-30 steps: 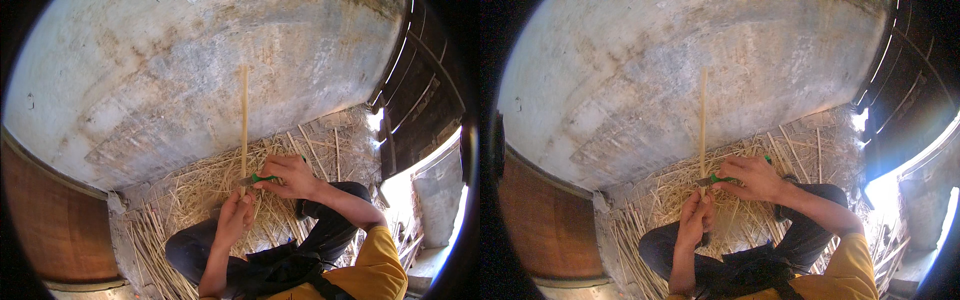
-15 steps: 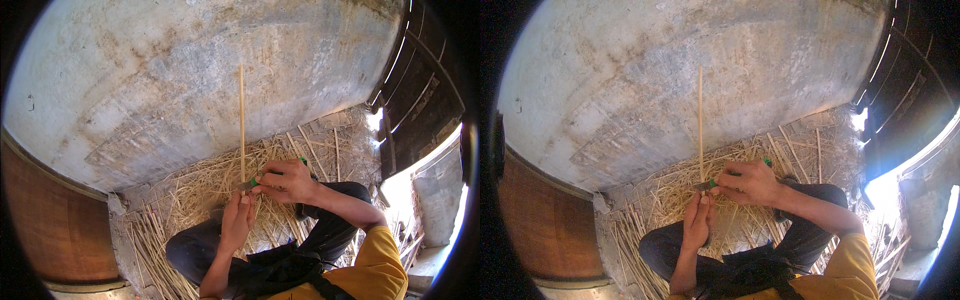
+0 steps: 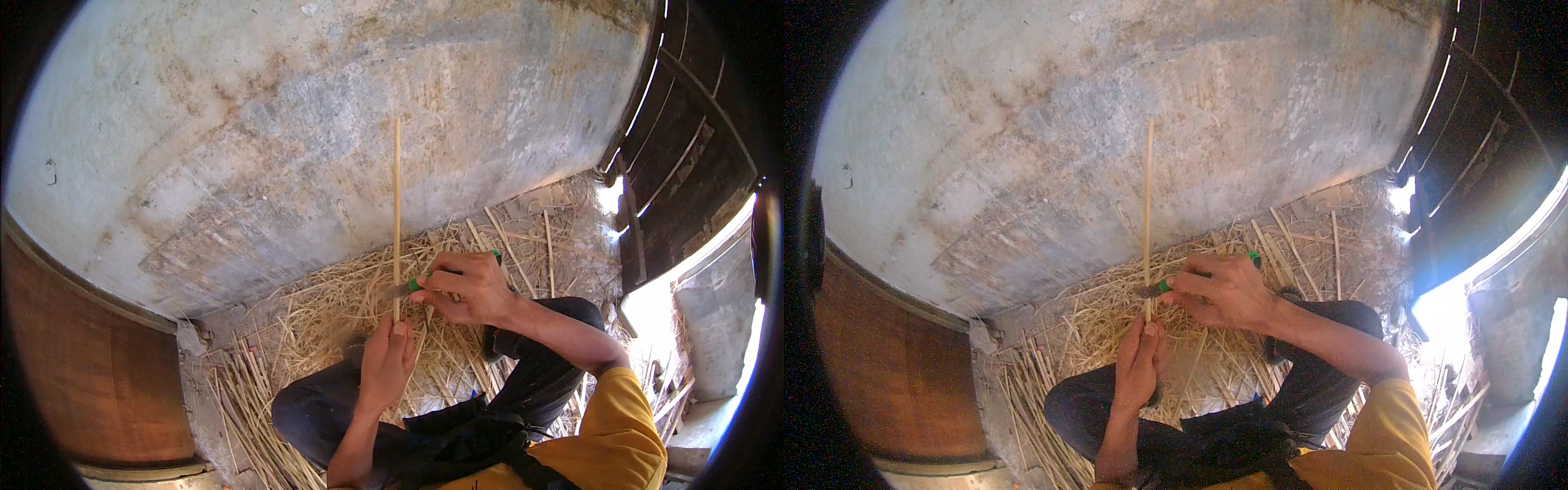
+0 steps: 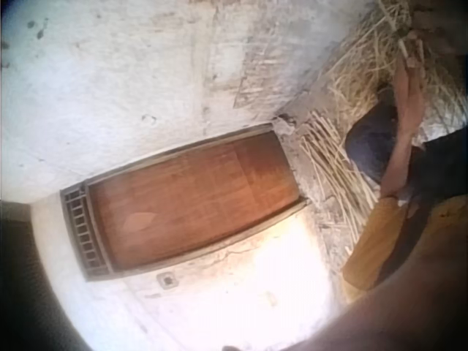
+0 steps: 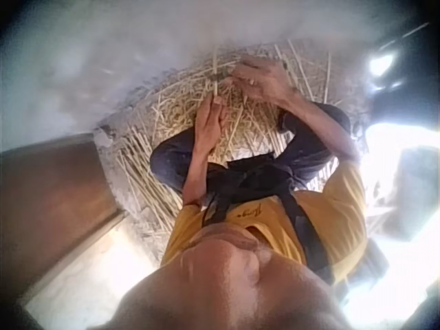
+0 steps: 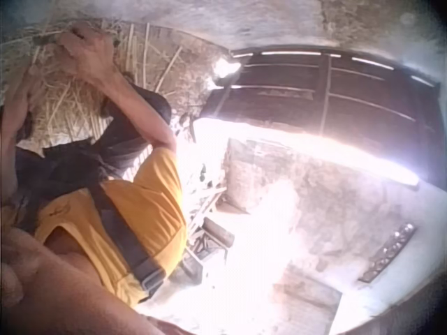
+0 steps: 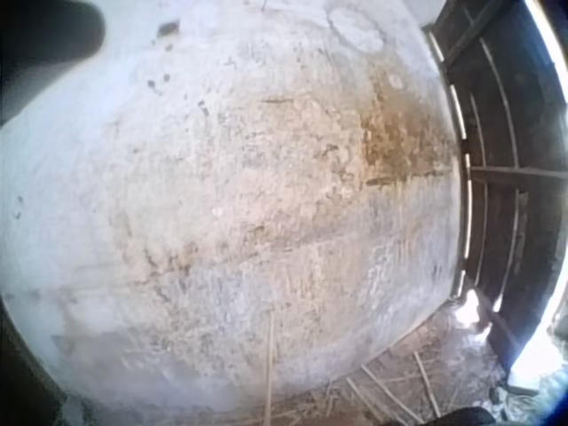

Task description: The person splits a long, thin bamboo strip using a utility knife held in the right hand.

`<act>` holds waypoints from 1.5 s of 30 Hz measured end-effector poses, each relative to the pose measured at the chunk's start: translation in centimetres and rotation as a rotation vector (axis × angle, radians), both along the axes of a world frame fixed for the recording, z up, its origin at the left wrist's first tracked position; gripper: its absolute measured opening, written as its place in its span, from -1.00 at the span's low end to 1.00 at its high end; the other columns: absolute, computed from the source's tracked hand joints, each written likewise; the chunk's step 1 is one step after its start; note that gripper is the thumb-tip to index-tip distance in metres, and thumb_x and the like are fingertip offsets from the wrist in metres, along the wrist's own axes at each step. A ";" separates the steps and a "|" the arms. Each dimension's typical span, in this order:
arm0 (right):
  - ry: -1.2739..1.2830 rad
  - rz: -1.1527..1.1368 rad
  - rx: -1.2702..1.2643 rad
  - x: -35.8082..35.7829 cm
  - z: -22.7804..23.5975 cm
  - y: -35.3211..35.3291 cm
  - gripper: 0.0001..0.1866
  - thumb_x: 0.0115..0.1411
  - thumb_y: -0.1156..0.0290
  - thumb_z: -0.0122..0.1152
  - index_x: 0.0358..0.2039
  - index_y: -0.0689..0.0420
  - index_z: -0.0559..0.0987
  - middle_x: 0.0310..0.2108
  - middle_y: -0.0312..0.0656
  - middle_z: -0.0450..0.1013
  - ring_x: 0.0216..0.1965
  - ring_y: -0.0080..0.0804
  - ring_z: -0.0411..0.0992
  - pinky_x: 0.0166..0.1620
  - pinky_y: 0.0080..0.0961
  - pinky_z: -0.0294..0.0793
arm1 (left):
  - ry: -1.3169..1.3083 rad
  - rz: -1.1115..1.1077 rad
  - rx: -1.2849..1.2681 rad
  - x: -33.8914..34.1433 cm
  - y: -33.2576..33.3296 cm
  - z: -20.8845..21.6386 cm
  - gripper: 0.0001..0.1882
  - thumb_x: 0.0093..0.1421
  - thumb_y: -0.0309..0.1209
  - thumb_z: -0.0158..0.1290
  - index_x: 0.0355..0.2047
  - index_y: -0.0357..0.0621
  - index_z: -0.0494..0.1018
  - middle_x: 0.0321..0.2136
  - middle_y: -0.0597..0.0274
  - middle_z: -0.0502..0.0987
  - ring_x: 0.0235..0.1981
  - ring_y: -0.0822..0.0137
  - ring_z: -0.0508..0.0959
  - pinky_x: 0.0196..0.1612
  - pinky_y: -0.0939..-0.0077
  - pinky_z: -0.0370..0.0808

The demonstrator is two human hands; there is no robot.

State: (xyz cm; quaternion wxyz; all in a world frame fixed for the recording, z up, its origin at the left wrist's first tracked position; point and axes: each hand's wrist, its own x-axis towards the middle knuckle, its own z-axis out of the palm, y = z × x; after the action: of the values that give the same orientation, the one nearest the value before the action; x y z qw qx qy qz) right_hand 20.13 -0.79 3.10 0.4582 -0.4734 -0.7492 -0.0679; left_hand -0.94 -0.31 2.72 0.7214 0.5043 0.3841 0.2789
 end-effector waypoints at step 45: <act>0.970 0.012 -0.647 5.5 0.6 2.2 -0.68 0.28 0.31 0.34 -0.01 0.16 0.61 -0.26 -0.19 0.66 -0.52 -0.75 0.37 -0.51 -0.72 0.23 | 0.353 -0.058 0.658 0.8 0.3 -2.7 -0.65 0.46 -0.19 -0.06 -0.06 -0.28 0.44 -0.52 0.15 0.51 -0.48 0.32 0.51 -0.33 0.37 0.44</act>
State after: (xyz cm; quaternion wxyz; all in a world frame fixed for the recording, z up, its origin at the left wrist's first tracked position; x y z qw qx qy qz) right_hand 25.63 1.40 3.73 0.5816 -0.5619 -0.4390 0.3916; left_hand -0.16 0.04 0.02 0.4510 0.7602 0.3777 0.2758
